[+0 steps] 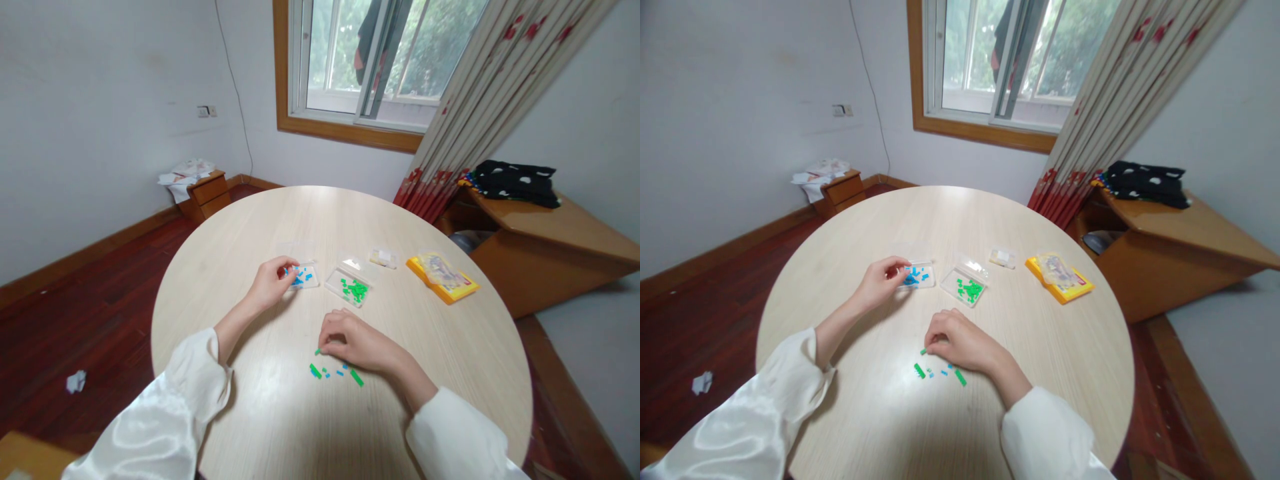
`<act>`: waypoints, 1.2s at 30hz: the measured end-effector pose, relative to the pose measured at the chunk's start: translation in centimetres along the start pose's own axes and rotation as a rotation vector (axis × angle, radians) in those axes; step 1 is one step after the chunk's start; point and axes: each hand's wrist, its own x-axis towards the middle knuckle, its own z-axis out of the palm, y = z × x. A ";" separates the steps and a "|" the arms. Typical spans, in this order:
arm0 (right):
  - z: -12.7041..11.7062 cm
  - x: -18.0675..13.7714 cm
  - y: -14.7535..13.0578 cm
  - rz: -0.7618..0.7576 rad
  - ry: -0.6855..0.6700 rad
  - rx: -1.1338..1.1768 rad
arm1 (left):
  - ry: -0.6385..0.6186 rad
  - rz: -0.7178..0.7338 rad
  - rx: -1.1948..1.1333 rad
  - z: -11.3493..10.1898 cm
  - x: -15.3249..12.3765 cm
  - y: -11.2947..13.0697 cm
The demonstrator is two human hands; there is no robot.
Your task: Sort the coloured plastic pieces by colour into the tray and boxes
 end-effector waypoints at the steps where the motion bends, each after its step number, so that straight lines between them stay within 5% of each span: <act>1: -0.1 0.0 0.2 0.026 0.094 0.000 | -0.041 -0.002 0.005 0.1 -0.1 0.1; 6: -1.2 -0.2 1.8 0.106 0.675 -0.170 | -0.258 0.056 0.048 0.2 -0.8 0.7; 10: -2.1 -0.5 3.0 0.183 0.880 -0.310 | -0.405 0.113 0.047 0.2 -1.3 1.4; 19: -2.3 -0.8 3.9 0.274 0.936 -0.413 | -0.668 0.130 0.017 0.5 -1.7 1.4; 28: -2.3 -0.7 3.9 0.260 0.913 -0.397 | -1.077 0.215 -0.048 0.7 -2.4 1.5; 32: -2.3 -0.5 3.8 0.257 0.905 -0.386 | -1.123 0.408 0.024 1.4 -3.0 1.6; 36: -2.3 -0.5 3.8 0.259 0.902 -0.380 | -1.139 0.443 0.082 1.8 -3.3 1.7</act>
